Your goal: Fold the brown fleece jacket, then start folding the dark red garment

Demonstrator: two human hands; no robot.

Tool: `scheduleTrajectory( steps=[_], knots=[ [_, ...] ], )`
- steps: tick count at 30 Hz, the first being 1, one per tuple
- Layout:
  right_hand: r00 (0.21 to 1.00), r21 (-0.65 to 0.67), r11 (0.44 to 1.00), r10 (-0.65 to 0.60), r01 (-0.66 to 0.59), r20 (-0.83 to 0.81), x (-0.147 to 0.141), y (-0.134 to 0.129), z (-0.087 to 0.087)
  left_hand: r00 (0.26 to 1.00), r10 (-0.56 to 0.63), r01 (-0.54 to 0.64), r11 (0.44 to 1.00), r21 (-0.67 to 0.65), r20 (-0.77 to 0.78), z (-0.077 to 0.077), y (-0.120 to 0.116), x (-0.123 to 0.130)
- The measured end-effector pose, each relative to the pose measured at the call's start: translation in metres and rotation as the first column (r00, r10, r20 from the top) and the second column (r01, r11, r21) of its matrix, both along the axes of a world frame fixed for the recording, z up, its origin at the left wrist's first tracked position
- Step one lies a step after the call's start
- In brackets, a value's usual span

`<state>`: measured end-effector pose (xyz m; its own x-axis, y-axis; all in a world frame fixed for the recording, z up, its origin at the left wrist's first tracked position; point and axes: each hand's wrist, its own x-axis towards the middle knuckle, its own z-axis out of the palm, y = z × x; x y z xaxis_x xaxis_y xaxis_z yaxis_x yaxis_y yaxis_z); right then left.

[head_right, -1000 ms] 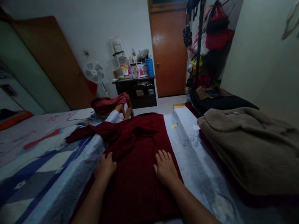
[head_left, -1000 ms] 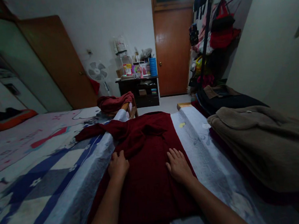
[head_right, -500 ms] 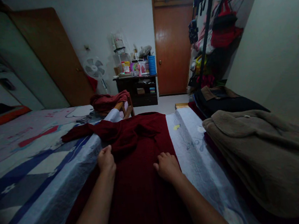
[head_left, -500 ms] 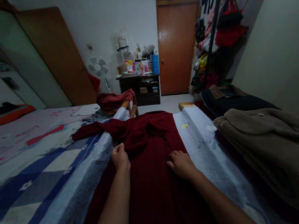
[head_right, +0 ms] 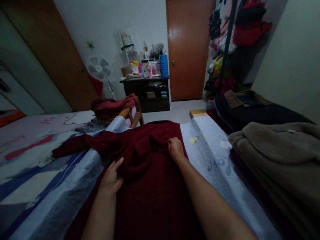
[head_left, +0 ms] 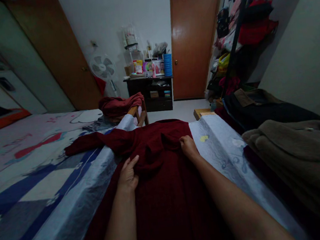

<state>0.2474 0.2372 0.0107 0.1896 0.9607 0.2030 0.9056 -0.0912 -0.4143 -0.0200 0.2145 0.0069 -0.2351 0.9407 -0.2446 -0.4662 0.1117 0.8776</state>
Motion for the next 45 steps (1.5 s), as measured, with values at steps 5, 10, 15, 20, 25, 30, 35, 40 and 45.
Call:
scheduleTrajectory(
  steps=[5,10,15,20,25,30,35,40,45],
  knots=[
    [1.000,-0.001,1.000,-0.009,0.009,-0.003,-0.004,0.009,-0.024,0.998,0.008,-0.010,0.999,0.036,0.060,0.034,-0.003,-0.015],
    [0.998,0.018,0.998,0.064,-0.065,0.027,-0.007,0.007,-0.036,0.983,0.154,-0.179,0.927,0.331,0.099,0.067,-0.007,-0.029],
    [0.993,-0.011,0.994,0.107,-0.107,0.050,-0.008,0.009,-0.040,0.967,0.202,-0.250,0.851,0.461,0.153,0.080,-0.012,-0.035],
    [0.989,0.066,0.993,0.104,-0.097,-0.106,-0.001,0.013,-0.042,0.936,0.312,-0.353,0.832,0.428,0.165,0.075,-0.005,-0.035],
    [0.973,0.164,0.984,0.100,-0.067,-0.207,0.003,0.012,-0.040,0.951,0.232,-0.287,0.907,0.309,0.204,0.066,0.004,-0.031],
    [0.998,0.125,0.990,0.064,-0.062,-0.015,-0.005,0.004,-0.035,0.936,0.228,-0.273,0.951,0.143,0.266,0.064,0.003,-0.022],
    [0.994,0.062,0.993,0.100,-0.103,0.048,-0.009,0.003,-0.033,0.959,0.050,-0.138,0.942,0.307,0.279,0.073,-0.008,-0.016],
    [0.995,0.106,0.992,0.078,-0.072,-0.054,-0.007,0.003,-0.032,0.966,0.010,-0.139,0.864,0.484,0.260,0.082,-0.018,-0.022],
    [0.994,0.179,0.980,0.093,-0.083,-0.049,-0.008,0.000,-0.030,0.961,-0.014,-0.119,0.879,0.462,0.276,0.079,-0.016,-0.024]
  ],
)
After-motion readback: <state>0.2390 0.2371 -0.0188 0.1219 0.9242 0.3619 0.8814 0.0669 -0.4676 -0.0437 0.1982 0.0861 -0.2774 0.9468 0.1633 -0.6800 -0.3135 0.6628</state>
